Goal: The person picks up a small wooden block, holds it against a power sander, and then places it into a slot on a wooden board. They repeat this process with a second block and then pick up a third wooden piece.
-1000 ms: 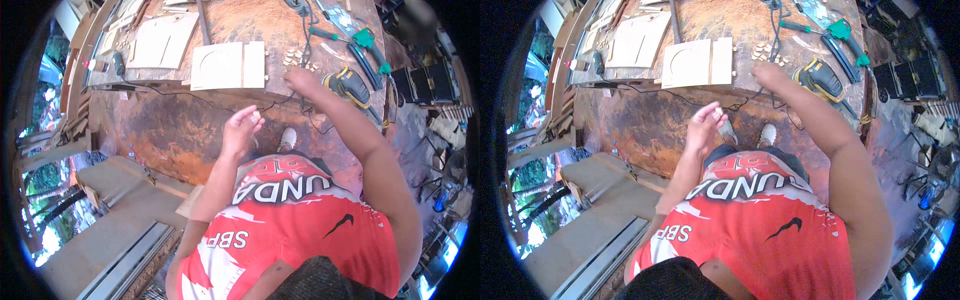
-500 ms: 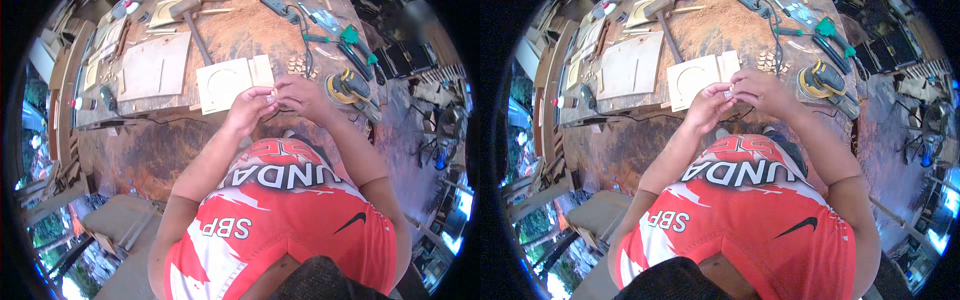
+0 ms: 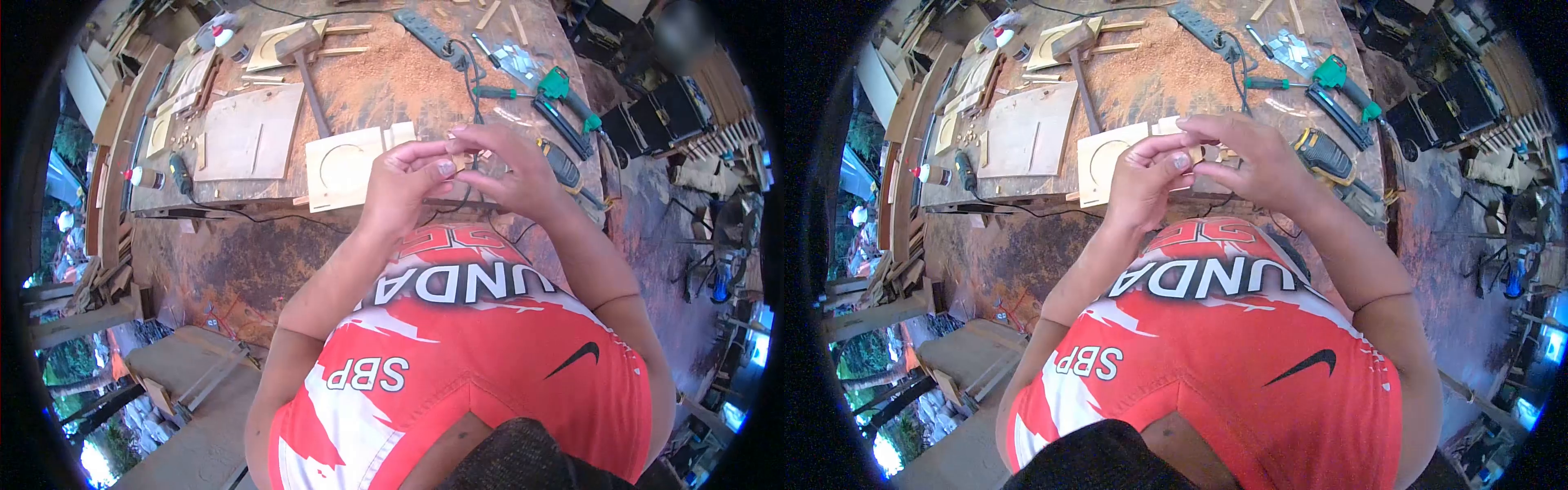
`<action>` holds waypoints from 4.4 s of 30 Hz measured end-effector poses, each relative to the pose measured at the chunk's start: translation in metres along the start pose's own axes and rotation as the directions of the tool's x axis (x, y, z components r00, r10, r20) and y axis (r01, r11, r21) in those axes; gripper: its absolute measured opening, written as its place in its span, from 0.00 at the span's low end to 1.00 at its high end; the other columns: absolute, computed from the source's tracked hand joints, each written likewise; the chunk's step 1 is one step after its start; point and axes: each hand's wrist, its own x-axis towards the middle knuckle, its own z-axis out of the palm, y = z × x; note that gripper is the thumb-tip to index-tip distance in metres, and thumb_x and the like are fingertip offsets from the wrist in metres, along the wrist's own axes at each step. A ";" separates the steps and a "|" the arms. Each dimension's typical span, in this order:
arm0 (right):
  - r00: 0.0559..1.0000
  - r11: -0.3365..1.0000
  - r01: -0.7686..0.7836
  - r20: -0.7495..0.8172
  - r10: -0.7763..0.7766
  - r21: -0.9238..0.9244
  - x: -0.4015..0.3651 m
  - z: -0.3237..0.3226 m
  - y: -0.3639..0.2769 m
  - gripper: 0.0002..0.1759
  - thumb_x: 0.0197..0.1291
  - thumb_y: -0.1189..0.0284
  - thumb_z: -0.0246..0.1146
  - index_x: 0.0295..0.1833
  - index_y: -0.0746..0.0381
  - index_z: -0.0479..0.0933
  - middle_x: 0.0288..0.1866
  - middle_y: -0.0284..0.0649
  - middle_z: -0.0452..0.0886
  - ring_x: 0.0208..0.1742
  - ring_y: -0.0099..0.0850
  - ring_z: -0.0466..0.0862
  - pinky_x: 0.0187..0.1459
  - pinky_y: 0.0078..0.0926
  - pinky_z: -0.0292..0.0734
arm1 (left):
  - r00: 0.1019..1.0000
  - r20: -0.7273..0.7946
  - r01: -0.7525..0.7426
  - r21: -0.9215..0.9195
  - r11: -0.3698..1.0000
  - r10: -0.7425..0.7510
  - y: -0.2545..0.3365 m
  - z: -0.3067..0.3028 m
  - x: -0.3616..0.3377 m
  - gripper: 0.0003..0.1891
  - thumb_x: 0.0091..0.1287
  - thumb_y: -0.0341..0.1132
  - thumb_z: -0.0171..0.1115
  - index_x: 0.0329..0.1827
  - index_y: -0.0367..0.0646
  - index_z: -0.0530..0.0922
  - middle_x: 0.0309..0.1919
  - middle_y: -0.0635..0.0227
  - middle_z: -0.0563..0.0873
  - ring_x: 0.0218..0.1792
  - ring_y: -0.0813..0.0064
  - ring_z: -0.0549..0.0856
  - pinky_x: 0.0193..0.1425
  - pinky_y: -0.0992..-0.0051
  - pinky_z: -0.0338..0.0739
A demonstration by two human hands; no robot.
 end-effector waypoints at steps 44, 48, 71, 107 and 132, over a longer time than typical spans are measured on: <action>0.932 0.930 0.354 0.037 -0.359 0.099 0.022 -0.051 -0.011 0.20 0.45 0.78 0.74 0.47 0.59 0.81 0.40 0.41 0.84 0.40 0.39 0.86 0.39 0.31 0.82 | 0.969 0.025 -0.241 0.333 0.912 0.247 0.060 0.061 -0.040 0.28 0.58 0.17 0.66 0.64 0.34 0.70 0.43 0.49 0.88 0.44 0.69 0.88 0.49 0.76 0.84; 0.931 0.928 0.354 0.046 -0.361 0.119 0.024 -0.052 -0.014 0.19 0.44 0.79 0.74 0.46 0.59 0.81 0.39 0.40 0.84 0.39 0.39 0.85 0.39 0.31 0.82 | 0.965 0.041 -0.255 0.366 0.895 0.258 0.061 0.064 -0.039 0.28 0.59 0.17 0.66 0.64 0.34 0.70 0.43 0.49 0.87 0.44 0.69 0.88 0.49 0.76 0.84; 0.934 0.927 0.345 0.042 -0.354 0.148 0.031 -0.061 -0.023 0.19 0.44 0.77 0.75 0.45 0.61 0.83 0.39 0.40 0.83 0.41 0.37 0.85 0.39 0.30 0.81 | 0.870 0.166 -0.492 0.367 0.790 0.464 0.058 0.062 -0.044 0.29 0.59 0.18 0.68 0.64 0.30 0.67 0.46 0.48 0.85 0.47 0.64 0.88 0.53 0.71 0.85; 0.962 0.939 0.267 -0.114 -0.247 0.217 0.005 -0.048 -0.041 0.11 0.51 0.78 0.72 0.42 0.62 0.84 0.38 0.41 0.85 0.37 0.35 0.86 0.36 0.26 0.82 | 0.645 0.352 -0.735 0.529 0.424 0.678 0.056 0.051 -0.042 0.09 0.52 0.15 0.64 0.34 0.36 0.85 0.34 0.57 0.89 0.39 0.66 0.90 0.43 0.73 0.84; 0.964 0.918 0.255 -0.158 -0.216 0.303 0.001 -0.041 -0.035 0.11 0.50 0.80 0.73 0.41 0.63 0.84 0.37 0.42 0.85 0.37 0.34 0.86 0.36 0.26 0.81 | 0.656 0.389 -0.740 0.503 0.447 0.647 0.059 0.050 -0.038 0.08 0.51 0.19 0.70 0.35 0.36 0.86 0.36 0.56 0.89 0.39 0.68 0.89 0.42 0.75 0.83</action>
